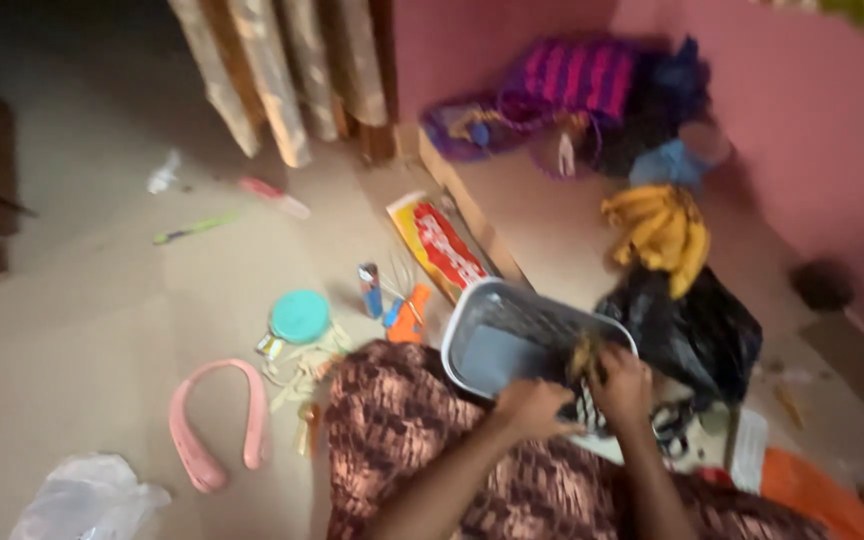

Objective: Assembling or fixing parts of a small gray and white plastic basket on the floor.

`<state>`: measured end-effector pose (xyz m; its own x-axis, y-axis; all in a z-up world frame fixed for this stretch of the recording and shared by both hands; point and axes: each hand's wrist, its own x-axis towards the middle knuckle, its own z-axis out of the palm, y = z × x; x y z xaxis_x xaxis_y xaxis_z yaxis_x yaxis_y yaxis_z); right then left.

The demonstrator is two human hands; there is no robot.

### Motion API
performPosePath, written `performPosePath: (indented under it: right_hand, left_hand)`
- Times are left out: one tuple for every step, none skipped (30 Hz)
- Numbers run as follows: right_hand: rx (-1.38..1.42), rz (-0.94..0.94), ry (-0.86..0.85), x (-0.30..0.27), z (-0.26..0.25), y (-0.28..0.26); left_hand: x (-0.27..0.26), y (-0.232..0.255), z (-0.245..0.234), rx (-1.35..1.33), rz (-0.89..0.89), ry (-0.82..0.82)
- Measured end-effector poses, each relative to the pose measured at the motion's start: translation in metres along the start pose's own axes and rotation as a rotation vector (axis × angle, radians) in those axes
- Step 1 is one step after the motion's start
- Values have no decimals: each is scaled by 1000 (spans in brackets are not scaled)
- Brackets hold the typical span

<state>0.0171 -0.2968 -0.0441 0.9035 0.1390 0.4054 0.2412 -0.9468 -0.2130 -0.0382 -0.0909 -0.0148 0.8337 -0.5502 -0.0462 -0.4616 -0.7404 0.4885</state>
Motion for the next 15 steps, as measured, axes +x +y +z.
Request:
performPosePath:
  right_hand:
    - [10,-20,20,8,-1,-3]
    - [21,-110,42,5,-2,-4]
    - [30,-199,63,4,-3,-5]
    - [34,-201,70,-1,1,-3]
    - [84,-206,35,-5,5,-1]
    - [129,-214,2,-7,7,4]
    - [127,-218,11,-7,8,2]
    - [201,-217,-47,-9,10,1]
    - [275,-217,-105,-11,11,0]
    - [275,-215,-101,-13,5,-9]
    - [334,-222,-147,-15,-2,-18]
    - [392,-226,-192,-17,-9,-26]
    - [391,-222,-188,-14,-13,-28]
    - [440,-254,-191,-10,-18,-30]
    - [488,-287,-194,-7,-24,-32]
  left_hand:
    - [0,-1,-4,18,-8,23]
    - [-4,1,-3,-83,-4,102]
    - [-6,3,-2,-184,2,181]
    - [-7,2,-2,-177,3,184]
    - [-8,0,-3,-296,-30,310]
    - [-5,0,-4,-417,-57,439]
    - [-6,1,-9,-412,-52,445]
    - [-9,2,-13,-439,-55,513]
    - [-11,3,-17,-465,-58,580]
    - [-13,1,-16,-463,-55,579]
    - [-13,0,-14,-420,-44,509]
    - [-13,-1,-13,-378,-31,436]
    - [-15,-2,-13,-376,-26,434]
    - [-16,-1,-13,-356,-58,438]
    - [-17,-1,-14,-335,-90,442]
